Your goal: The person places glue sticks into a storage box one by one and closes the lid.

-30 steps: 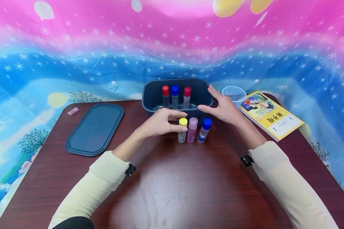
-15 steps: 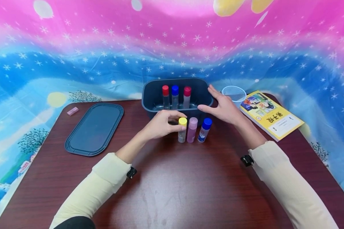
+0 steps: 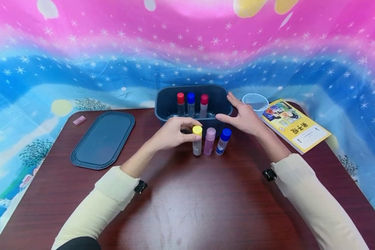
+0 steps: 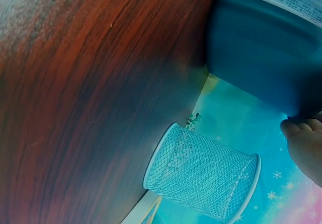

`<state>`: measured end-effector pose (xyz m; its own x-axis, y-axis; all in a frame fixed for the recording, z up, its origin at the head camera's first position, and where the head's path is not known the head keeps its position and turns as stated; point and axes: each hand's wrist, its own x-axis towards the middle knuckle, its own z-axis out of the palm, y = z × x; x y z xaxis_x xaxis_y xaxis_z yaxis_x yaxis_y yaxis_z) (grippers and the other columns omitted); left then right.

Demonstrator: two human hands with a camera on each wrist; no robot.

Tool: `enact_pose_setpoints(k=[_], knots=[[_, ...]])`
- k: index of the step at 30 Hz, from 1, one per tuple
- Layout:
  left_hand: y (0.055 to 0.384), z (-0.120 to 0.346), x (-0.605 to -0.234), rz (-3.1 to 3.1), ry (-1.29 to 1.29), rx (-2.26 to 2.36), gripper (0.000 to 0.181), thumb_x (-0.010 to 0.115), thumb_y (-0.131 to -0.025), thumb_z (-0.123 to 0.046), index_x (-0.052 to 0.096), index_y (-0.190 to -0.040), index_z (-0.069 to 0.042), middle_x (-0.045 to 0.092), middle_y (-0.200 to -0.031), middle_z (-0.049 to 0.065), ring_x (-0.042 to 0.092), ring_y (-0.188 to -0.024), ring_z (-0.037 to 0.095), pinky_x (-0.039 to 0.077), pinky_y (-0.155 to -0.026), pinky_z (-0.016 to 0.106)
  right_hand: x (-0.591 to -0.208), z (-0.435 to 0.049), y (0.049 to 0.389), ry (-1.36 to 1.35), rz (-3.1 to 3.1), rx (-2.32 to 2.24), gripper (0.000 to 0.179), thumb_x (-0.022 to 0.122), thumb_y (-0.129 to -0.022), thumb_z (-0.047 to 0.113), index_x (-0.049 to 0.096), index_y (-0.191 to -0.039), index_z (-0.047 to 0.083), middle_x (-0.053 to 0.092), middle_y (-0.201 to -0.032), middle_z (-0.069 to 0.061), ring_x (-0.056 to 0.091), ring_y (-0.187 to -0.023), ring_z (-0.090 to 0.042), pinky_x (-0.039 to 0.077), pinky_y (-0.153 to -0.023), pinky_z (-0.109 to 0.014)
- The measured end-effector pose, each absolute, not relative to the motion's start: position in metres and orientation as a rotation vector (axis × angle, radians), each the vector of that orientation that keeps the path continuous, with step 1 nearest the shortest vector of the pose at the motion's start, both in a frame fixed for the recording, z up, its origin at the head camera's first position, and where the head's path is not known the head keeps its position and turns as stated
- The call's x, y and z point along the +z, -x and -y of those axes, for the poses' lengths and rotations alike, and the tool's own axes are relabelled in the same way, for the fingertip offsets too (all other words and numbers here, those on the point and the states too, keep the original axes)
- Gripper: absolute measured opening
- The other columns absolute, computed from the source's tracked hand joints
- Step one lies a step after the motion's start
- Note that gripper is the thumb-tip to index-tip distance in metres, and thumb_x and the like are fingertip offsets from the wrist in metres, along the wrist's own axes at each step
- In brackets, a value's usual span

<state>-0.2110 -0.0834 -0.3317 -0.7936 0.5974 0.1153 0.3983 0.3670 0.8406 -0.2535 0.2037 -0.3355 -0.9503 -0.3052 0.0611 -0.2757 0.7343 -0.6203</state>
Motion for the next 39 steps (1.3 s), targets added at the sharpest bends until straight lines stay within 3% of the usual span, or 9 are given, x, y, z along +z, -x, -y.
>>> enact_pose_setpoints(k=[11, 18, 25, 39], knots=[[0.217, 0.102, -0.314, -2.453, -0.884, 1.550, 0.033, 0.080, -0.090, -0.019, 0.071, -0.120, -0.007, 0.071, -0.106, 0.004, 0.069, -0.097, 0.018, 0.058, -0.088, 0.035, -0.335, -0.205, 0.254, 0.473, -2.880, -1.016, 0.101, 0.064, -0.090, 0.066, 0.018, -0.163, 0.014, 0.008, -0.170, 0.001, 0.008, -0.155, -0.030, 0.017, -0.119, -0.063], [0.220, 0.111, -0.313, -2.407, -0.719, 1.705, 0.033, 0.081, -0.089, -0.023, 0.068, -0.117, -0.008, 0.071, -0.107, 0.006, 0.068, -0.099, 0.022, 0.059, -0.084, 0.035, -0.336, -0.206, 0.255, 0.497, -2.878, -1.023, 0.100, 0.064, -0.090, 0.065, 0.018, -0.163, 0.014, 0.009, -0.170, -0.001, 0.008, -0.155, -0.029, 0.017, -0.119, -0.062], [0.223, 0.117, -0.314, -2.199, -0.663, 2.003, 0.024, 0.075, -0.089, -0.002, 0.060, -0.108, -0.001, 0.068, -0.107, 0.017, 0.066, -0.096, 0.028, 0.061, -0.080, 0.038, -0.337, -0.206, 0.255, 0.509, -2.876, -1.030, 0.100, 0.064, -0.090, 0.065, 0.019, -0.163, 0.013, 0.009, -0.170, -0.001, 0.009, -0.155, -0.029, 0.017, -0.119, -0.062], [0.225, 0.119, -0.317, -1.984, -0.682, 2.285, 0.020, 0.068, -0.089, 0.007, 0.058, -0.102, -0.004, 0.064, -0.106, 0.013, 0.065, -0.092, 0.024, 0.062, -0.075, 0.039, -0.336, -0.206, 0.255, 0.509, -2.875, -1.031, 0.100, 0.064, -0.090, 0.065, 0.019, -0.163, 0.013, 0.009, -0.170, -0.001, 0.009, -0.155, -0.029, 0.018, -0.119, -0.062]])
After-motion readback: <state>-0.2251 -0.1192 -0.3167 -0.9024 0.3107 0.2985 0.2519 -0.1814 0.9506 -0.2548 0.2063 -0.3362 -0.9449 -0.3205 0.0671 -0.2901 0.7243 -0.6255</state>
